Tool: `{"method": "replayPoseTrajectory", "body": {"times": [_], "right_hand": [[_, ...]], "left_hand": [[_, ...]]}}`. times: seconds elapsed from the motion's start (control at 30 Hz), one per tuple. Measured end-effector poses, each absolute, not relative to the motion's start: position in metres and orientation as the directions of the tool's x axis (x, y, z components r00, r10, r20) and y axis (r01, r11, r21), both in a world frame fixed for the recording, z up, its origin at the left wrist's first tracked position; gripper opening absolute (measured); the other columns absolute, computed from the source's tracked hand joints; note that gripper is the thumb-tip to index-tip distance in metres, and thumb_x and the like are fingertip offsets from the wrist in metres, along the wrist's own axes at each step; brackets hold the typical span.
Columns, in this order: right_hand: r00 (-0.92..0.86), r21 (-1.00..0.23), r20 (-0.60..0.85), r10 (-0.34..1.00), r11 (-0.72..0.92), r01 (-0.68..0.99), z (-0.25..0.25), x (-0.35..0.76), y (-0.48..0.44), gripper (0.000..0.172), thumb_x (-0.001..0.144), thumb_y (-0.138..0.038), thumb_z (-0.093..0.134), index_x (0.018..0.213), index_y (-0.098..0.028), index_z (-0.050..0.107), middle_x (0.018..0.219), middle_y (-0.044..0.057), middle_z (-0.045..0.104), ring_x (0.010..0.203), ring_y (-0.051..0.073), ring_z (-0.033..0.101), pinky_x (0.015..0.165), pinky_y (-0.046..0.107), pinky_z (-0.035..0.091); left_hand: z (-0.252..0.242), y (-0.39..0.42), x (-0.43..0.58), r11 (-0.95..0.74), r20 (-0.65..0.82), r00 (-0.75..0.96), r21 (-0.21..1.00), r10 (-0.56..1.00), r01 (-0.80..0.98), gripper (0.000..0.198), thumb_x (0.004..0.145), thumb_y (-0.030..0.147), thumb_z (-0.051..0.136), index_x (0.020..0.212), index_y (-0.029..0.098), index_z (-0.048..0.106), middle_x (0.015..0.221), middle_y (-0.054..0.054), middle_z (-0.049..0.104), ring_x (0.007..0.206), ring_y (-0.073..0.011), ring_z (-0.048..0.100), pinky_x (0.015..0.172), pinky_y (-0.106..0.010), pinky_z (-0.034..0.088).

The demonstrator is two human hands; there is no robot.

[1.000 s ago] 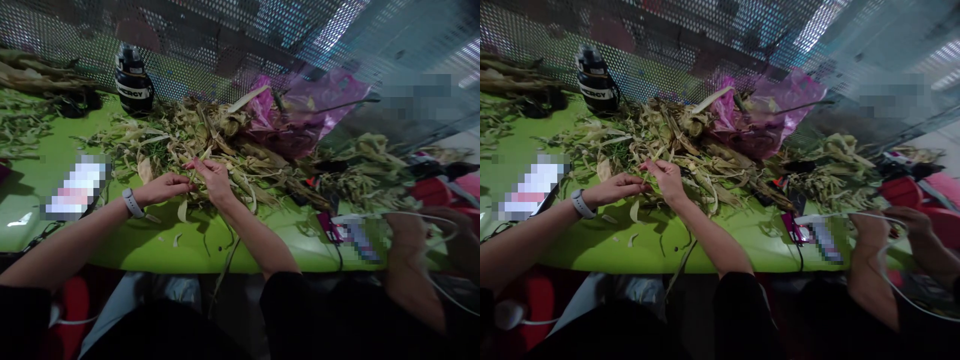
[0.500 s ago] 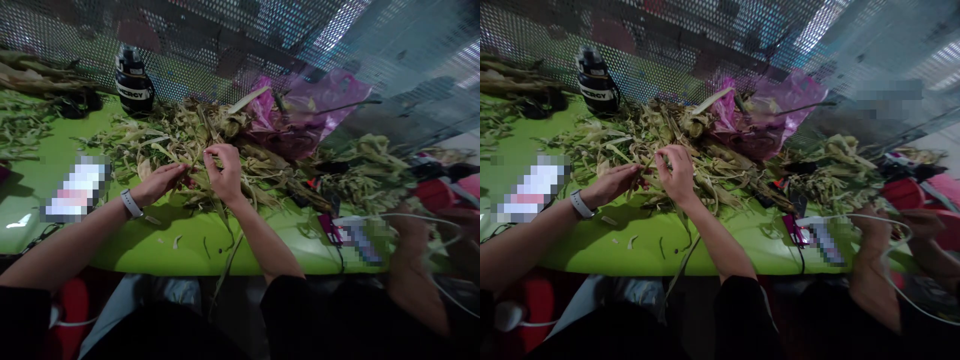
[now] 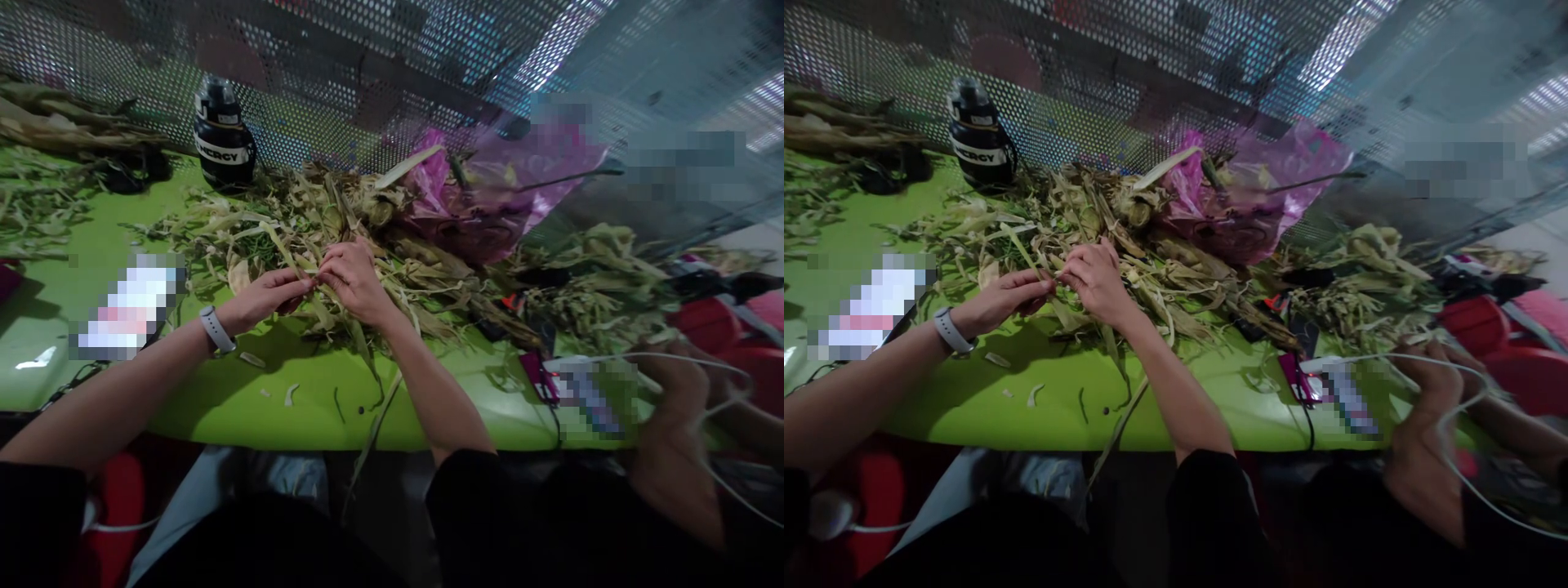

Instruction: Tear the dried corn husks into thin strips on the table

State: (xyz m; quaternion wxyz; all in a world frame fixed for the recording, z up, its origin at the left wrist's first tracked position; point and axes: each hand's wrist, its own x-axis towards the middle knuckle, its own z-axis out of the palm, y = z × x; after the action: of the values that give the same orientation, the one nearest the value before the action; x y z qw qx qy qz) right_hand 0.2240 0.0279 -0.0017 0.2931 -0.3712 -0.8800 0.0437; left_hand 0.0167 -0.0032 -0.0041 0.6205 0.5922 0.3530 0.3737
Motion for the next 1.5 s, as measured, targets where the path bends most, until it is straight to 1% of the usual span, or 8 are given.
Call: {"method": "replayPoseTrajectory", "body": {"times": [0.13,0.4,0.63,0.9,1.1,1.2,1.33,1.5], "right_hand": [[-0.516,-0.288,0.532,0.671,0.717,0.635,-0.001,0.223,0.027,0.034,0.097,-0.048,0.044,0.089,-0.025,0.068,0.100,0.006,0.065,0.113,0.022,0.054,0.116,0.045,0.020],[-0.210,-0.372,0.725,0.656,0.630,0.681,0.004,0.223,0.020,0.035,0.099,-0.047,0.039,0.098,-0.021,0.063,0.106,0.010,0.063,0.109,0.023,0.054,0.101,0.042,0.037],[-0.485,-0.340,0.516,0.706,0.689,0.640,-0.005,0.212,0.019,0.048,0.099,-0.055,0.030,0.070,-0.021,0.049,0.069,0.004,0.054,0.072,0.018,0.050,0.072,0.032,0.038],[-0.643,-0.401,0.388,0.660,0.749,0.527,-0.009,0.200,0.012,0.049,0.100,-0.056,0.024,0.071,-0.022,0.045,0.070,0.003,0.053,0.069,0.016,0.049,0.069,0.029,0.039],[-0.201,-0.287,0.756,0.623,0.591,0.754,-0.002,0.203,0.003,0.033,0.099,-0.047,0.039,0.097,-0.020,0.058,0.102,0.013,0.061,0.105,0.025,0.053,0.093,0.040,0.039],[-0.247,-0.245,0.724,0.644,0.574,0.781,-0.006,0.199,-0.002,0.032,0.097,-0.046,0.044,0.089,-0.020,0.061,0.095,0.012,0.063,0.098,0.025,0.054,0.091,0.041,0.038],[-0.454,-0.455,0.427,0.782,0.619,0.640,-0.015,0.188,-0.005,0.042,0.094,-0.055,0.045,0.075,-0.019,0.056,0.074,0.005,0.060,0.074,0.017,0.052,0.074,0.032,0.040],[-0.462,-0.777,0.234,0.855,0.451,0.440,-0.013,0.187,-0.004,0.043,0.095,-0.054,0.043,0.070,-0.019,0.053,0.066,0.000,0.059,0.065,0.013,0.051,0.068,0.026,0.040]], "left_hand": [[-0.004,-0.004,0.016,0.043,-0.019,0.472,0.998,0.882,-0.040,0.026,0.083,0.039,0.067,0.071,0.016,0.064,0.056,0.000,0.055,0.049,-0.0085,0.046,0.049,-0.021,0.035],[-0.016,0.001,0.025,0.256,-0.081,0.397,0.875,0.914,-0.411,0.023,0.084,0.035,0.069,0.092,0.015,0.066,0.079,-0.007,0.071,0.075,-0.0185,0.069,0.079,-0.034,0.054],[-0.016,0.004,0.025,0.126,-0.046,0.186,0.886,0.981,-0.445,0.031,0.076,0.042,0.077,0.086,0.016,0.063,0.075,0.000,0.067,0.074,-0.0139,0.066,0.071,-0.026,0.051],[-0.027,0.006,0.032,0.033,-0.024,0.025,0.872,0.999,-0.488,0.026,0.079,0.040,0.075,0.076,0.018,0.062,0.068,0.002,0.061,0.068,-0.0108,0.058,0.070,-0.026,0.046],[-0.027,0.007,0.031,0.086,0.023,0.161,0.765,0.987,-0.638,0.020,0.083,0.035,0.071,0.090,0.017,0.064,0.091,-0.004,0.072,0.096,-0.0185,0.067,0.088,-0.032,0.049],[-0.026,0.005,0.033,0.099,0.010,0.163,0.756,0.987,-0.647,0.018,0.082,0.032,0.072,0.087,0.017,0.063,0.090,-0.006,0.074,0.101,-0.0206,0.068,0.091,-0.034,0.050],[-0.026,0.001,0.036,0.080,-0.011,0.119,0.800,0.993,-0.594,0.023,0.079,0.035,0.074,0.090,0.018,0.062,0.092,-0.006,0.075,0.103,-0.0233,0.068,0.087,-0.035,0.053],[-0.023,-0.004,0.035,0.073,0.027,0.175,0.836,0.984,-0.543,0.032,0.076,0.040,0.076,0.092,0.020,0.057,0.097,-0.006,0.074,0.098,-0.0232,0.070,0.070,-0.030,0.056]]}}
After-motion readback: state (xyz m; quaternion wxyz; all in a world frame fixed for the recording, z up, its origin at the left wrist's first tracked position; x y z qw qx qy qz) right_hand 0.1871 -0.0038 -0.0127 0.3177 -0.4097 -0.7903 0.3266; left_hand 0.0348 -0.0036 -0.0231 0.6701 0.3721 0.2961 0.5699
